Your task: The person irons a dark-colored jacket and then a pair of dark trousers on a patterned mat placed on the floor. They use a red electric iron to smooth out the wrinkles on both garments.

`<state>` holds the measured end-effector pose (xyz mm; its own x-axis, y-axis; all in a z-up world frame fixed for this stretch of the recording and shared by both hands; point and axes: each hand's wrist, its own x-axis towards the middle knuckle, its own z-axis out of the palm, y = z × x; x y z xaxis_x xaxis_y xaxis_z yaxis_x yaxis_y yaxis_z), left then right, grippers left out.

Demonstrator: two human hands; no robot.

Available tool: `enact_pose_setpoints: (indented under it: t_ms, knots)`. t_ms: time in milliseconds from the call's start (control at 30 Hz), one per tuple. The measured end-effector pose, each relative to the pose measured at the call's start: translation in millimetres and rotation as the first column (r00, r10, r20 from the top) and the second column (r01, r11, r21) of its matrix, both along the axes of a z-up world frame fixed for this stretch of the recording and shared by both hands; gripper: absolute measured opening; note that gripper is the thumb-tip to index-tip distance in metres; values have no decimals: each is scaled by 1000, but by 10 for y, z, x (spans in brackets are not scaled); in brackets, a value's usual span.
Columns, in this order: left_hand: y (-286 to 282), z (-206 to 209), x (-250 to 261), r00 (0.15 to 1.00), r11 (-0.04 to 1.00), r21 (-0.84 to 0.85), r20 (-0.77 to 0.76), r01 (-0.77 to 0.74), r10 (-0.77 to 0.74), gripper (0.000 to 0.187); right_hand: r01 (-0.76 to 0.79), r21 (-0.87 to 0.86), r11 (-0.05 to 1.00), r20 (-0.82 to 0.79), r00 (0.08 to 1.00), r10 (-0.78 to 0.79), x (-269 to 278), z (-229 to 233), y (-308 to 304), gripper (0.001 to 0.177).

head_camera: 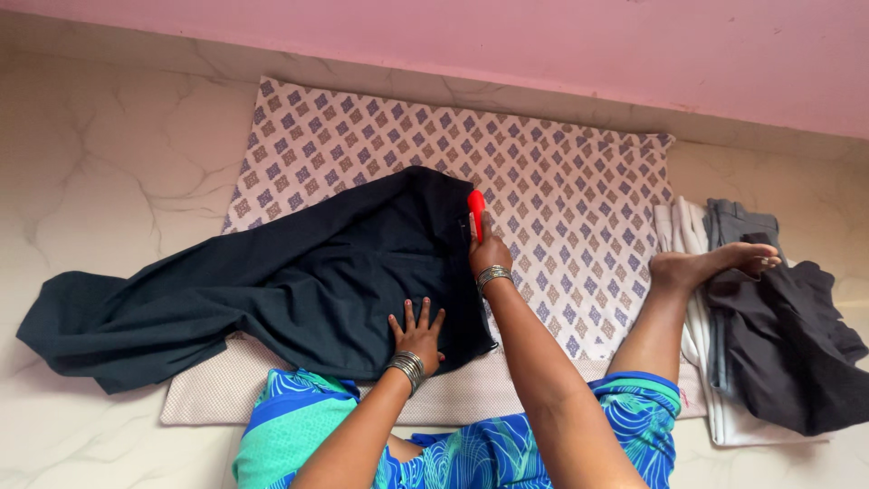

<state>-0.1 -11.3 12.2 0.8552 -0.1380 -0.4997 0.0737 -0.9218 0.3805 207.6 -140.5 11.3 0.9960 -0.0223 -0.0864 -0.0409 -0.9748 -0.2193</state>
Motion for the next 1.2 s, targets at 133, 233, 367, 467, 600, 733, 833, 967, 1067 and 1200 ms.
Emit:
enact_pose_setpoints:
  t_ms: [133, 233, 367, 467, 600, 733, 833, 967, 1067, 1200]
  knots:
    - [8, 8, 3, 1000, 1000, -15, 2, -11, 11, 99, 3, 18, 1000, 6, 1000, -3, 126, -76, -12, 64]
    - [10, 12, -12, 1000, 999, -27, 1, -18, 18, 99, -30, 34, 999, 28, 999, 29, 95, -105, -60, 67]
    - [37, 5, -10, 999, 999, -33, 13, -31, 31, 99, 8, 63, 998, 11, 1000, -8, -117, -44, -140, 63]
    - [44, -57, 0, 999, 998, -40, 23, -39, 40, 99, -3, 34, 999, -42, 999, 4, -385, 21, -254, 67]
    - [57, -92, -20, 998, 998, -49, 51, -40, 42, 97, -22, 29, 999, -60, 998, 23, -749, 145, -414, 74]
    - [67, -12, -110, 992, 999, -31, 122, -9, 12, 92, -13, 9, 1000, -89, 996, 14, -1105, 178, -573, 75]
    - [61, 201, -248, 997, 997, -2, 41, 73, -73, 95, -4, 7, 1000, -89, 996, 4, -1314, 181, -681, 75]
    - [-26, 319, -446, 982, 979, 72, -13, 191, -190, 102, -3, -16, 1000, -87, 996, 2, -1379, 81, -769, 76]
    - [-87, 121, -502, 963, 980, 80, 186, 184, -196, 80, 3, 16, 1000, -34, 999, -2, -1324, 39, -821, 73]
    - [-192, -355, -492, 850, 983, 17, 500, 181, -165, 29, 190, 248, 950, 79, 973, -215, -1286, 168, -900, 69]
